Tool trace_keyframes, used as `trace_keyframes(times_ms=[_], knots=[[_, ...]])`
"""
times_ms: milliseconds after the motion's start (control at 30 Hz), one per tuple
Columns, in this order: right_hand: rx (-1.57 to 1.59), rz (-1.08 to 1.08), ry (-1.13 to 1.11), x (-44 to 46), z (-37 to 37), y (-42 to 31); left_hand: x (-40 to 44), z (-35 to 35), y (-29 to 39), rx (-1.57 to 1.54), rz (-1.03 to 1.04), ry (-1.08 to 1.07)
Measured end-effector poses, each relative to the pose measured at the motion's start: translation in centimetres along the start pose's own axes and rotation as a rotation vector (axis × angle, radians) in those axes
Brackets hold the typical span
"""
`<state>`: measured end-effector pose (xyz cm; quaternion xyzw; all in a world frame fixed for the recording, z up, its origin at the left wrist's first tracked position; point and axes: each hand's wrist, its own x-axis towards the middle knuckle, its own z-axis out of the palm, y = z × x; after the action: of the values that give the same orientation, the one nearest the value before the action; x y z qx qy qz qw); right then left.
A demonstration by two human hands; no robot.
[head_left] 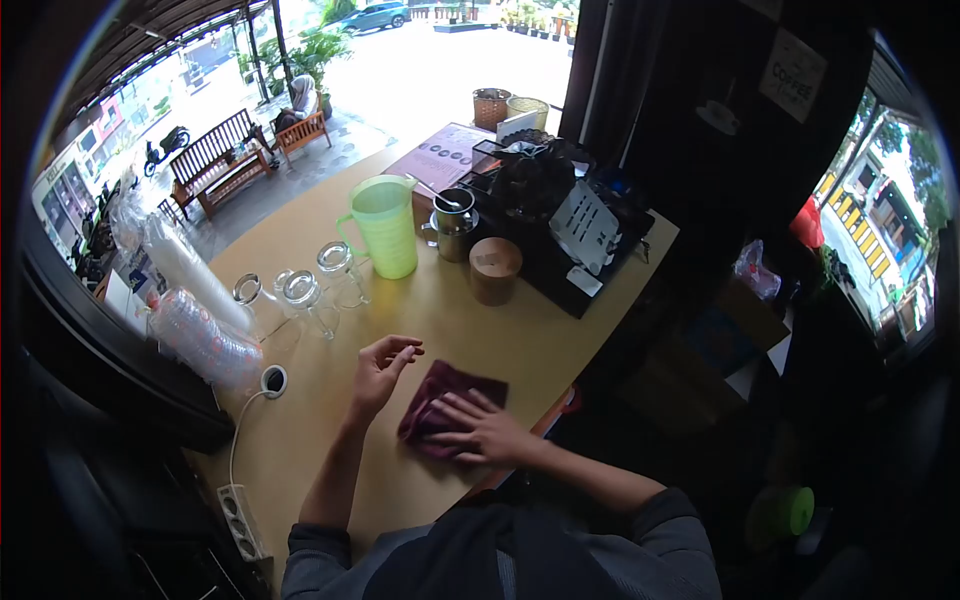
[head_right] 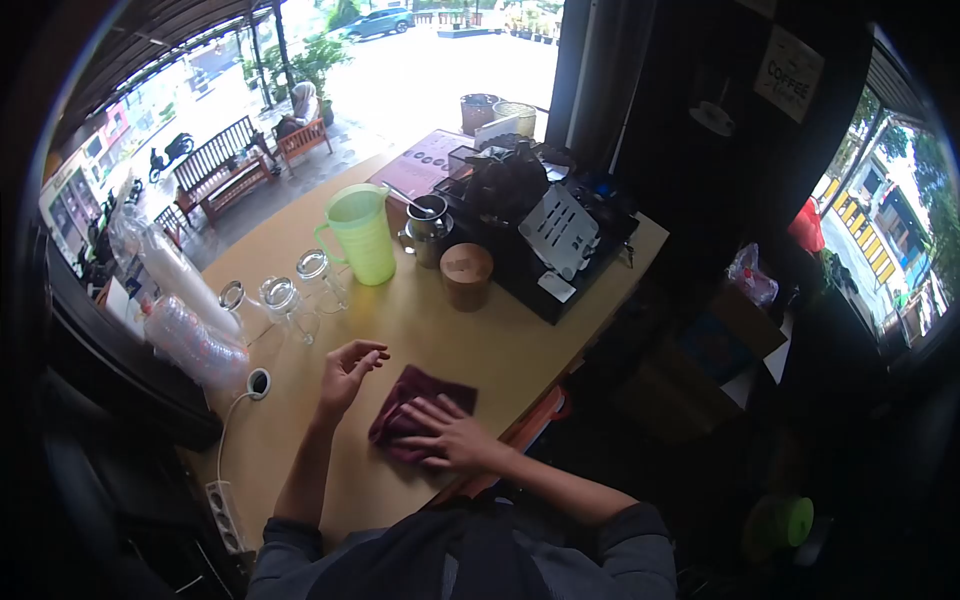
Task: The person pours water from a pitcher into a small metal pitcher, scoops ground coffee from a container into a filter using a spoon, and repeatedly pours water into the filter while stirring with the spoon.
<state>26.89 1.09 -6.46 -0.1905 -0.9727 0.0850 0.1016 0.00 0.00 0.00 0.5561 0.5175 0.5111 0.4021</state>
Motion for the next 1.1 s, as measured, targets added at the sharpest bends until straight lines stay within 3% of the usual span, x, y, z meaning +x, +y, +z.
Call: trace_keyframes(times_ms=[33, 100, 133, 200, 300, 433, 467, 500, 567, 633, 700, 800, 933, 1000, 1100], knots=[[-0.005, 0.015, 0.005, 0.0, -0.1, 0.0, 0.2, 0.3, 0.1, 0.057, 0.004, -0.038], [-0.059, 0.324, 0.067, -4.4, -3.7, 3.8, -0.8, 2.1, 1.2, 0.124, -0.095, -0.08], [-0.058, 0.334, 0.07, -5.4, -4.2, 5.1, -1.1, 2.3, 1.6, 0.282, -0.067, -0.123], [-0.053, 0.68, 0.28, -6.7, -4.0, 7.4, -1.3, 2.5, 1.6, 0.475, 0.029, -0.184], [-0.252, 0.749, 0.303, -3.6, -1.0, 3.9, -1.9, 3.0, -0.3, 0.727, 0.069, -0.085], [-0.089, 0.448, 0.224, -3.2, 0.9, -2.5, -0.8, 3.0, -1.0, 0.851, 0.083, -0.093], [-0.05, 0.338, 0.205, -3.7, 0.9, -2.9, -0.5, 2.9, 0.1, 0.869, 0.003, -0.188], [-0.05, 0.343, 0.211, -4.5, 0.2, -2.0, -0.2, 3.0, 0.8, 0.885, -0.078, -0.282], [0.05, 0.492, 0.175, -7.1, -2.6, 1.5, -0.2, 3.0, 0.2, 0.895, -0.047, -0.256], [-0.047, 0.594, 0.28, -9.1, -3.7, 6.7, -0.4, 3.1, 0.0, 0.905, -0.024, -0.223], [0.071, 0.771, 0.349, -10.4, -5.0, 10.3, -0.4, 3.3, 0.2, 0.908, -0.051, -0.232], [-0.077, 0.829, 0.243, -10.9, -5.5, 13.3, -0.4, 3.4, 0.2, 0.91, -0.047, -0.223], [0.062, 0.79, 0.316, -11.1, -4.5, 15.0, -0.5, 3.4, 0.6, 0.893, -0.081, -0.203], [0.268, 0.645, 0.607, -11.1, -3.9, 15.7, -0.5, 3.3, 0.1, 0.909, -0.03, -0.217], [0.134, 0.694, 0.474, -11.1, -3.9, 15.7, -0.5, 3.1, 0.1, 0.913, -0.014, -0.237]])
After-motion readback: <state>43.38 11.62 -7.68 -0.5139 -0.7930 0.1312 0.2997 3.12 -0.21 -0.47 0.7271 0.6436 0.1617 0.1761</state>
